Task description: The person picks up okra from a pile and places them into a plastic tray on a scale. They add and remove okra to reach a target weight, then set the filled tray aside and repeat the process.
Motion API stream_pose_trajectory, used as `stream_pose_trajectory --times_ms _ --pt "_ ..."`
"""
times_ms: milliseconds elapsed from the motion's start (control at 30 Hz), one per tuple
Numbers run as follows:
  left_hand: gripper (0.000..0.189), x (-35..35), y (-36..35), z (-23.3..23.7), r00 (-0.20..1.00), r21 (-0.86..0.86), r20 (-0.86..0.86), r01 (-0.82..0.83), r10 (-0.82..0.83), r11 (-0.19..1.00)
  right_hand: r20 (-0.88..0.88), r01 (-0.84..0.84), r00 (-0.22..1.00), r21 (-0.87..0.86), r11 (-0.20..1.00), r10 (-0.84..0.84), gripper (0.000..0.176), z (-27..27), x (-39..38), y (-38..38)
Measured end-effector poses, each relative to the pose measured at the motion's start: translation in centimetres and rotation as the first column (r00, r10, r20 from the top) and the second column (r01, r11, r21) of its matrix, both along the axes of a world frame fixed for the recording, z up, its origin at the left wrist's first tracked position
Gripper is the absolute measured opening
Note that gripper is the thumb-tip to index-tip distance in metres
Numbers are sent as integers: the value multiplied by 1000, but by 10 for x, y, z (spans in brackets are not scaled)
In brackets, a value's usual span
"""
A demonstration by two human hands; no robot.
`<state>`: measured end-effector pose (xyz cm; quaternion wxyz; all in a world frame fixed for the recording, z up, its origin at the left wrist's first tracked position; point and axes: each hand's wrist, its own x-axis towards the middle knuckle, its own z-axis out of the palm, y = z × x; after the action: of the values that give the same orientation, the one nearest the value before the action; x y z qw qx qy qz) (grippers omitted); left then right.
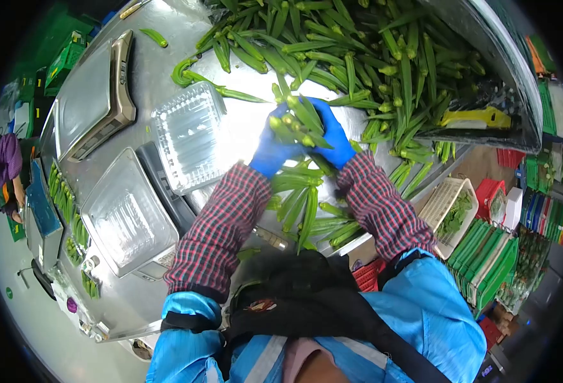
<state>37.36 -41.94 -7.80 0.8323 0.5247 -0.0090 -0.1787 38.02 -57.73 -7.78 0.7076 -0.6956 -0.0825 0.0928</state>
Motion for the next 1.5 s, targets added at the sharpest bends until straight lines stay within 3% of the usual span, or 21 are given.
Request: stream_pose_trajectory --times_ms 67,133,167,200,233,300,333,400,533,733,833,933,1067,1100,1133,1200,1233,1300,1333,1400,1500 --pt "89 -5 -2 -8 971 113 239 -38 11 993 -28 17 999 30 999 -16 74 -7 -3 1" --pt "85 -6 -12 -11 991 -23 112 -76 79 997 -114 88 991 101 991 -76 74 -4 0 6" --pt "81 1 -15 -10 993 -150 -11 -122 122 981 31 19 999 -30 999 -18 72 2 1 3" --pt "73 11 -10 12 999 -1 29 22 -22 1000 44 -8 999 -24 1000 9 72 3 2 2" --pt "70 5 -12 -2 1000 106 -12 -22 24 994 27 8 1000 -42 999 -7 69 1 2 3" --pt "62 2 -18 -10 994 -208 -9 -111 112 972 19 -30 999 -16 999 30 61 7 3 13" --pt "65 -1 -11 27 993 -93 -51 -111 107 989 80 -59 995 21 998 57 59 0 7 13" --pt "67 -15 -3 56 959 -245 -64 -282 275 928 46 -149 988 32 988 148 66 35 14 23" --pt "60 -52 70 133 911 -273 -109 -413 398 869 -6 -245 970 -27 969 245 81 123 2 90" --pt "41 -129 210 144 771 -401 -112 -612 627 681 -2 -674 711 -287 680 703 86 185 -24 272" --pt "43 -161 266 130 625 -463 -114 -721 772 515 41 -736 586 -390 553 810 95 160 -32 360" --pt "46 -188 308 95 639 -511 -257 -727 725 459 -99 -789 454 -507 347 886 97 132 -40 417" --pt "39 -229 326 94 676 -448 -319 -725 664 523 -42 -716 357 -654 245 933 99 90 -43 443" --pt "44 -249 341 86 828 -266 -102 -557 552 786 -53 -713 369 -656 246 928 99 94 -46 444" --pt "44 -262 345 100 836 -274 -110 -545 538 792 -33 -681 387 -683 262 922 95 102 -50 441" --pt "55 -277 358 140 723 -152 -367 -667 585 729 -14 -636 442 -710 302 897 91 113 -57 429" --pt "55 -281 367 133 743 -155 -372 -640 556 752 77 -635 541 -615 466 838 83 116 -60 420" --pt "61 -287 391 111 606 193 79 -788 791 584 132 -528 770 -418 739 624 64 123 -75 394" --pt "61 -283 401 107 623 187 67 -775 780 603 180 -390 862 -361 847 474 63 117 -80 380" --pt "66 -259 420 99 595 439 506 -801 625 407 172 -133 973 -110 985 151 58 72 -82 359" --pt "63 -219 431 78 705 562 616 -706 351 432 75 -24 997 15 1000 22 56 57 -104 373"
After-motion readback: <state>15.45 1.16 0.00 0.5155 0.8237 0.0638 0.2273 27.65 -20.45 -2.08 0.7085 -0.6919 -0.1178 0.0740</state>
